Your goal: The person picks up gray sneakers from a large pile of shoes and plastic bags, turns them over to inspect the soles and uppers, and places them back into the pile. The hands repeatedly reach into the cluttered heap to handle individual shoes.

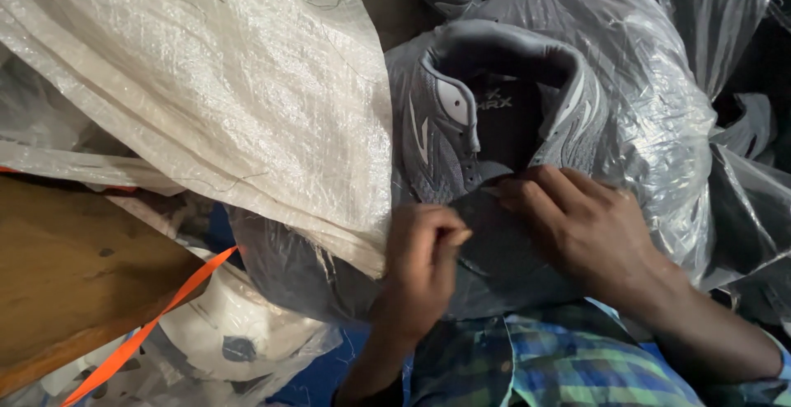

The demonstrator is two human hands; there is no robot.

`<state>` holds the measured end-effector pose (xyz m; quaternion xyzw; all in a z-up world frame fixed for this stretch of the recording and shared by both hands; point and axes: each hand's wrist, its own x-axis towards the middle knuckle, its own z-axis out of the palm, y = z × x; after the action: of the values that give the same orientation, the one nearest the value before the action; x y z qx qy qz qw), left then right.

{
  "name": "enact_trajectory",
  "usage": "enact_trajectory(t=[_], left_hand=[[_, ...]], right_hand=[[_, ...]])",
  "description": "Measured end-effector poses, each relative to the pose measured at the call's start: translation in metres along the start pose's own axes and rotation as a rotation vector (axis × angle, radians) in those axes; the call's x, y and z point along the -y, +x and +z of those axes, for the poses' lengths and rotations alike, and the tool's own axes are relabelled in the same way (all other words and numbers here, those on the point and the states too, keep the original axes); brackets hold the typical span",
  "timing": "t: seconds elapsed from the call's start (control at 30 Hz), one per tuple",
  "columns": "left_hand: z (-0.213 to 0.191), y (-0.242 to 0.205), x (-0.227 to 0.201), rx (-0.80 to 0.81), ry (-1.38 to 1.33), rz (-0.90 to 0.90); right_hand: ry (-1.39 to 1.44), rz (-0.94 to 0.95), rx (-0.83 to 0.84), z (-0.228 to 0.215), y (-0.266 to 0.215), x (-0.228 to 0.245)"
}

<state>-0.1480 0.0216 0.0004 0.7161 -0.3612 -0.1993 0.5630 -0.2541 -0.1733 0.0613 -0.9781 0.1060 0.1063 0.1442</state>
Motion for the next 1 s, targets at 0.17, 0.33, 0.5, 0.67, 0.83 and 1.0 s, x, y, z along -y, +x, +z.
enact_trajectory(t=[0.17, 0.33, 0.5, 0.67, 0.83, 1.0], left_hand=[[-0.067, -0.035, 0.032, -0.541, 0.098, 0.204], [-0.099, -0.023, 0.001, -0.689, 0.334, 0.099], [-0.047, 0.021, -0.029, -0.386, 0.309, 0.116], [0.003, 0.063, -0.044, -0.125, 0.517, 0.054], [0.017, 0.078, -0.044, -0.094, 0.693, 0.070], [0.018, 0.072, -0.045, -0.012, 0.849, 0.028]], right_hand=[[0.018, -0.036, -0.010, 0.008, -0.009, -0.013], [0.040, 0.028, 0.083, 0.001, -0.006, -0.007], [-0.050, 0.004, 0.013, 0.014, -0.010, -0.012], [-0.025, -0.074, -0.110, 0.015, -0.016, -0.012], [0.022, -0.132, -0.111, 0.015, -0.014, -0.012], [0.016, -0.184, -0.154, 0.033, -0.017, -0.018]])
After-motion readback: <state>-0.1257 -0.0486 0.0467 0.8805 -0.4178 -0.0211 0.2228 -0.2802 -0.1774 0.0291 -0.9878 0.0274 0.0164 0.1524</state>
